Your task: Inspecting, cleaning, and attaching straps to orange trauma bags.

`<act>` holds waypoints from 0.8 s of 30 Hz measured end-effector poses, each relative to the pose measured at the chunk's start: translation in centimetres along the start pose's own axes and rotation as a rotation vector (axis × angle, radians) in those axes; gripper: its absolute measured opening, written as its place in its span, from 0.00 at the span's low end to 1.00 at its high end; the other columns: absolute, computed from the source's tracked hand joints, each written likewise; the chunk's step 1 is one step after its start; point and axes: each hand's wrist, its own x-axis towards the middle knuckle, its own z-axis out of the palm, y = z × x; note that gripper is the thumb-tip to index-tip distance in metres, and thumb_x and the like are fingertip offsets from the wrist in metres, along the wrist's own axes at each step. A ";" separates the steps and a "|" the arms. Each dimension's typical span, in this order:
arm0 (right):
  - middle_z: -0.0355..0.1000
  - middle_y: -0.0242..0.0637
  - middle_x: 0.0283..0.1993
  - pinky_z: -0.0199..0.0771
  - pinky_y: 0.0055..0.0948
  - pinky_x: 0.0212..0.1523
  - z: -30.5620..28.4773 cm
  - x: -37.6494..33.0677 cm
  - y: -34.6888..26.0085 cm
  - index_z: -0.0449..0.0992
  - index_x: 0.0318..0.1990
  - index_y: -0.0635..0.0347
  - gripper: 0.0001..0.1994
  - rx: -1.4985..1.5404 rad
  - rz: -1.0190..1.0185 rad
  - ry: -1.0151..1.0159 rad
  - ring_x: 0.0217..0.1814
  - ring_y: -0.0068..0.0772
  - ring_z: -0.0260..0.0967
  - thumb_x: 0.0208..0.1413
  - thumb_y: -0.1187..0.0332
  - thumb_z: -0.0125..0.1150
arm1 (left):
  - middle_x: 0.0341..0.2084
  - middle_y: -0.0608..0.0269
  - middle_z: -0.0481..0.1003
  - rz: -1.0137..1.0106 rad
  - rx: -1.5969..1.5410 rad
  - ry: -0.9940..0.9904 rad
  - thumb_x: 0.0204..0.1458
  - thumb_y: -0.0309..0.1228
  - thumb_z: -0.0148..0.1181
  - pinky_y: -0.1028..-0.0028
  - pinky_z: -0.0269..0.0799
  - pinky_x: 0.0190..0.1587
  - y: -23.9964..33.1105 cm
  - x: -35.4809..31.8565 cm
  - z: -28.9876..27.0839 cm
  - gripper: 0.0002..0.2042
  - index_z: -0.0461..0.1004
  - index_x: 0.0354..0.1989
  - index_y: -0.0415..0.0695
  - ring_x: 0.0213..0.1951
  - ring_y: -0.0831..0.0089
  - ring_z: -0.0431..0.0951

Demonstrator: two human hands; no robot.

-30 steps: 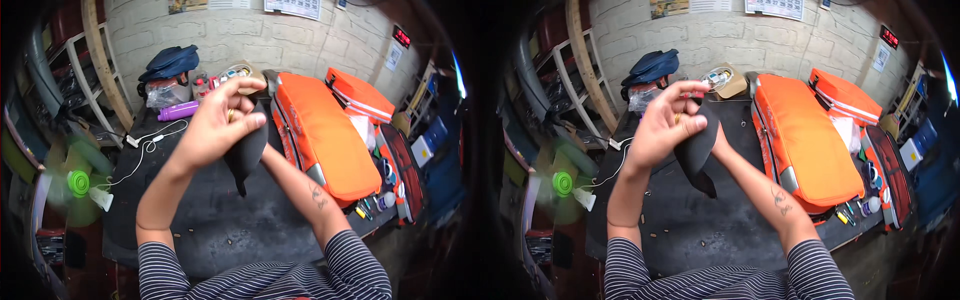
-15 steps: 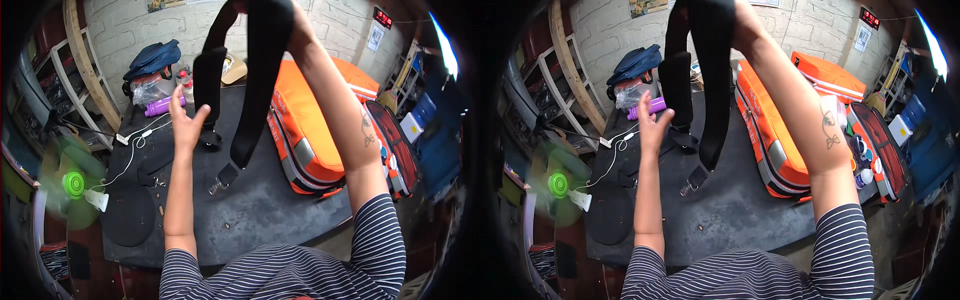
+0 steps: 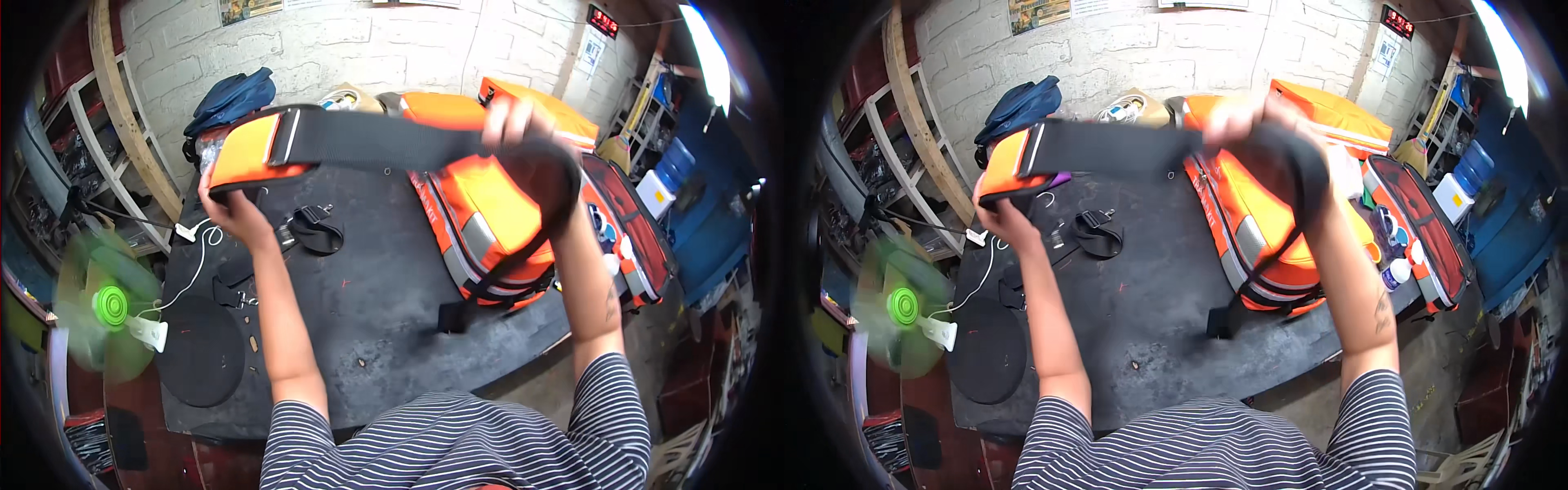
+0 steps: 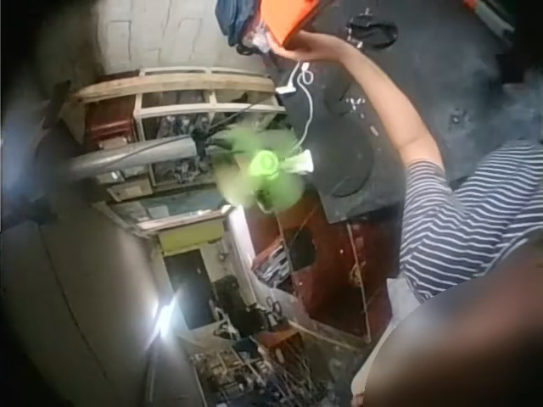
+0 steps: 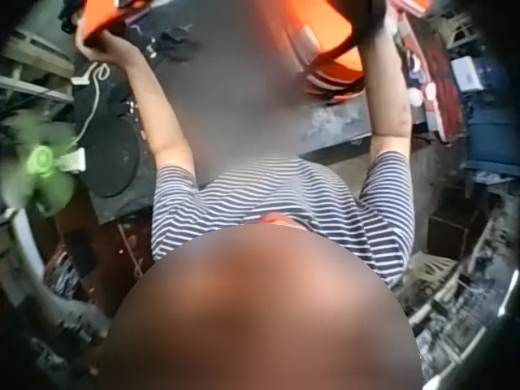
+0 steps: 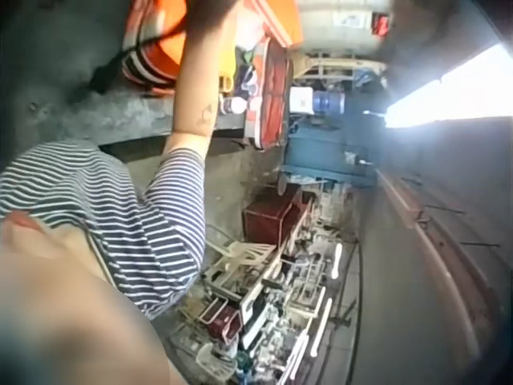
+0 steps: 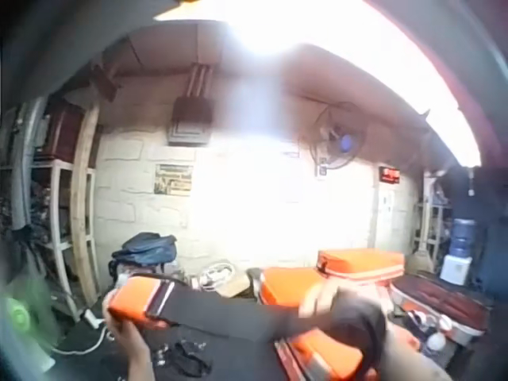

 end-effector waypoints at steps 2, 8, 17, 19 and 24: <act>0.75 0.46 0.37 0.67 0.31 0.50 0.8 -5.4 1.3 0.75 0.28 0.68 0.08 -0.208 0.389 -0.115 0.42 0.38 0.71 0.52 0.72 0.54 | 0.40 0.58 0.75 -0.011 0.081 -0.176 0.52 0.17 0.48 0.73 0.69 0.48 1.2 -0.7 -1.5 0.11 0.72 0.44 0.31 0.42 0.70 0.75; 0.62 0.39 0.53 0.57 0.35 0.61 5.4 -15.0 6.7 0.64 0.53 0.61 0.23 -0.546 0.468 0.390 0.60 0.34 0.59 0.50 0.66 0.60 | 0.41 0.59 0.75 0.399 0.283 -0.860 0.34 0.14 0.51 0.62 0.65 0.54 7.4 -6.6 -1.2 0.23 0.80 0.40 0.47 0.50 0.59 0.72; 0.67 0.36 0.54 0.62 0.26 0.57 10.5 -20.0 6.8 0.61 0.58 0.66 0.29 0.024 0.612 0.541 0.56 0.22 0.62 0.53 0.64 0.65 | 0.51 0.56 0.67 0.129 0.384 -0.901 0.36 0.28 0.70 0.63 0.59 0.57 13.3 -16.9 0.6 0.28 0.74 0.52 0.50 0.60 0.57 0.61; 0.67 0.36 0.54 0.63 0.27 0.57 10.7 -20.7 6.3 0.61 0.58 0.66 0.27 -0.029 0.540 0.600 0.55 0.22 0.63 0.54 0.66 0.63 | 0.44 0.58 0.66 -0.310 0.298 -0.732 0.40 0.26 0.69 0.69 0.63 0.52 13.0 -20.2 -0.1 0.30 0.65 0.56 0.43 0.52 0.67 0.64; 0.67 0.35 0.53 0.64 0.26 0.56 9.5 -21.5 5.5 0.60 0.59 0.67 0.26 0.001 0.466 0.599 0.54 0.22 0.63 0.56 0.68 0.61 | 0.46 0.58 0.68 -1.275 -0.208 -0.717 0.61 0.43 0.49 0.70 0.64 0.53 14.6 -26.6 -4.8 0.23 0.60 0.58 0.40 0.45 0.70 0.70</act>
